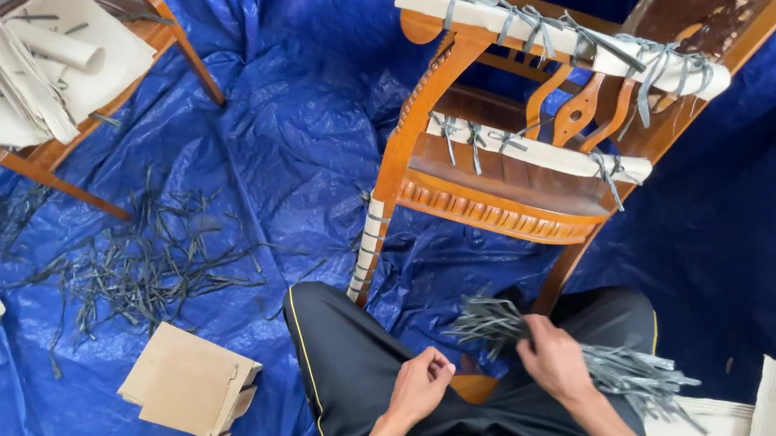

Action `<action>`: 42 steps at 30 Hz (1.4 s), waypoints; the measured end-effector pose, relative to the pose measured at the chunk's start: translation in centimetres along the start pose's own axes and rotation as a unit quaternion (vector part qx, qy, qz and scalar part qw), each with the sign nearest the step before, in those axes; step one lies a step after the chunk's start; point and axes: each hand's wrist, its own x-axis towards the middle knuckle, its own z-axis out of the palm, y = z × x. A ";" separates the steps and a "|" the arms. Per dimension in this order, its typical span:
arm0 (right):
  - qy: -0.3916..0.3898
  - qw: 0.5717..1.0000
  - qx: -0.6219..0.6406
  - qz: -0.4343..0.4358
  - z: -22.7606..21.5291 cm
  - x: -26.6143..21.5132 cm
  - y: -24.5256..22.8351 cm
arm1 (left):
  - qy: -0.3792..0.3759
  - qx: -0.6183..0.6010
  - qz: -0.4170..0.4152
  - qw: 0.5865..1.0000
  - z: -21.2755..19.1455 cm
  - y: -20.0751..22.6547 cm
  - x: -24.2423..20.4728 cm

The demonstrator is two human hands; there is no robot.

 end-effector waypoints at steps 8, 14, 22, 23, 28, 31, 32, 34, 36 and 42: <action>-0.128 0.989 -0.041 0.065 0.9 0.2 -8.3 | -0.034 -0.244 -0.102 0.964 1.3 -2.5 2.6; -0.155 0.987 0.013 0.030 -1.4 0.2 -9.1 | -0.003 -0.372 -0.181 0.910 1.8 -2.2 2.4; -0.188 0.979 0.071 0.027 -3.4 1.5 -9.1 | 0.164 -0.464 -0.157 0.856 3.7 -0.1 2.2; -0.189 0.979 0.075 0.026 -3.2 1.8 -8.8 | 0.189 -0.480 -0.149 0.844 3.8 0.0 2.6; -0.184 0.978 0.100 0.027 -4.3 2.8 -8.4 | 0.230 -0.489 -0.113 0.834 4.3 1.7 2.9; -0.175 0.977 0.117 0.034 -5.3 3.6 -9.2 | 0.241 -0.480 -0.101 0.838 3.1 3.8 3.0; -0.173 0.976 0.128 0.040 -5.8 3.8 -9.6 | 0.243 -0.477 -0.101 0.839 2.7 4.5 2.9; -0.179 0.973 0.138 0.050 -6.4 4.0 -10.3 | 0.246 -0.473 -0.099 0.840 2.2 4.6 3.3; -0.184 0.970 0.147 0.061 -6.9 4.2 -11.1 | 0.249 -0.471 -0.096 0.841 1.4 5.0 3.6; -0.196 0.966 0.149 0.080 -7.4 4.9 -11.7 | 0.249 -0.462 -0.104 0.845 -0.4 6.9 3.5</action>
